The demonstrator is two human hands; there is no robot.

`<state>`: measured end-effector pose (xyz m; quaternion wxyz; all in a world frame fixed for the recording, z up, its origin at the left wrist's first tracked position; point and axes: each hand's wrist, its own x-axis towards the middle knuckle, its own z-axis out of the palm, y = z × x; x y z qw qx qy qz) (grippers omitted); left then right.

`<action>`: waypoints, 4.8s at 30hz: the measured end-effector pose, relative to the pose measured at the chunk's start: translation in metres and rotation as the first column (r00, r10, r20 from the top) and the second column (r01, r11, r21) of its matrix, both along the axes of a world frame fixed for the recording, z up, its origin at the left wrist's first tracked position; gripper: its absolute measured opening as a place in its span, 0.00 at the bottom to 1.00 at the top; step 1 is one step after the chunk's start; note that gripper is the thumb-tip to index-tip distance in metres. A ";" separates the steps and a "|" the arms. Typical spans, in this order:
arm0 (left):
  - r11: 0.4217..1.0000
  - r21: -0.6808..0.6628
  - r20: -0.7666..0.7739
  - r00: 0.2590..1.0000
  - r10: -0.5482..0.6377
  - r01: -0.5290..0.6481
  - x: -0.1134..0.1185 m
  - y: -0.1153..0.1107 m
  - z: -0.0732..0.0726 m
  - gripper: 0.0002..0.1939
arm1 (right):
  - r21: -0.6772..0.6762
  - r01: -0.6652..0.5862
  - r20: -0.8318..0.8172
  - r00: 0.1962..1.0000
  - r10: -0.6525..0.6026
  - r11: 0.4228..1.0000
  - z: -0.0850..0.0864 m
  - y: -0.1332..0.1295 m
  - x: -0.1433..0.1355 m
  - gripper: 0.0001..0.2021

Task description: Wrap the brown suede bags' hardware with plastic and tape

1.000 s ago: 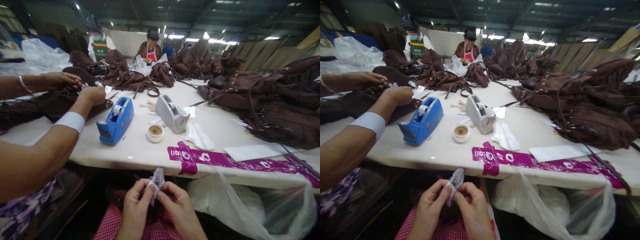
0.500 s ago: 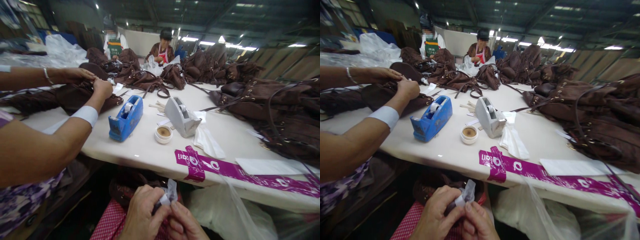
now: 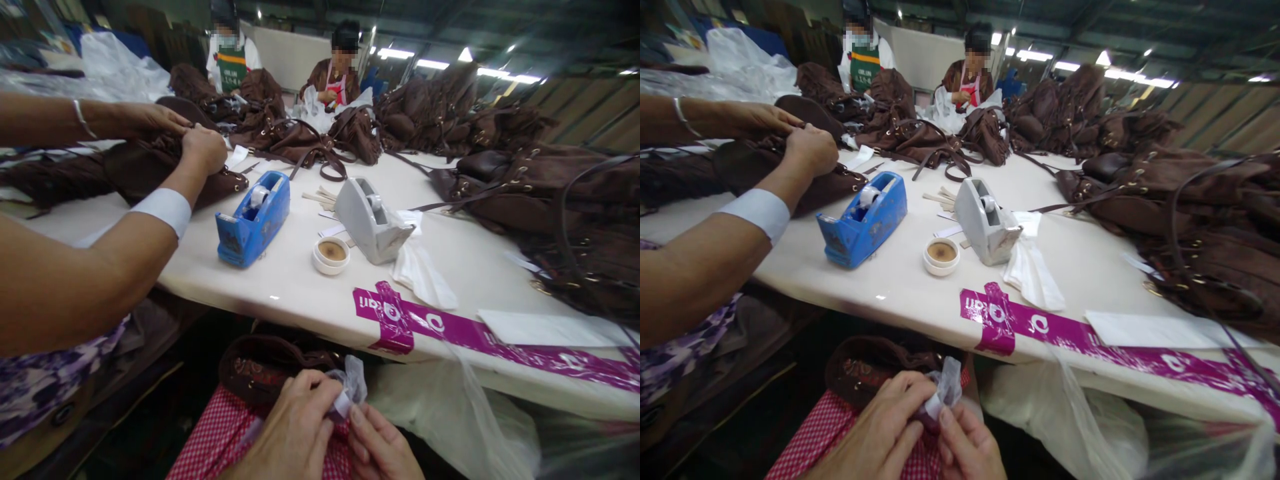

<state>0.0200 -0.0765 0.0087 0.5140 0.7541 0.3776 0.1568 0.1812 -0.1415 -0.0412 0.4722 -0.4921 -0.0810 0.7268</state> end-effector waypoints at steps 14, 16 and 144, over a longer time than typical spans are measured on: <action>0.993 -0.080 0.062 0.994 0.094 -0.088 0.001 0.001 -0.009 0.21 | 0.033 -0.026 0.002 1.000 0.026 0.999 -0.014 -0.004 0.000 0.27; 0.993 0.095 -0.005 0.998 0.064 -0.064 0.001 -0.002 -0.014 0.21 | 0.037 -0.043 -0.049 0.998 0.045 0.998 -0.016 -0.005 0.001 0.26; 0.831 -0.502 0.212 0.898 0.385 -0.238 -0.008 0.020 0.023 0.09 | 0.717 -0.574 0.601 0.223 -0.767 0.395 -0.014 0.010 0.020 0.18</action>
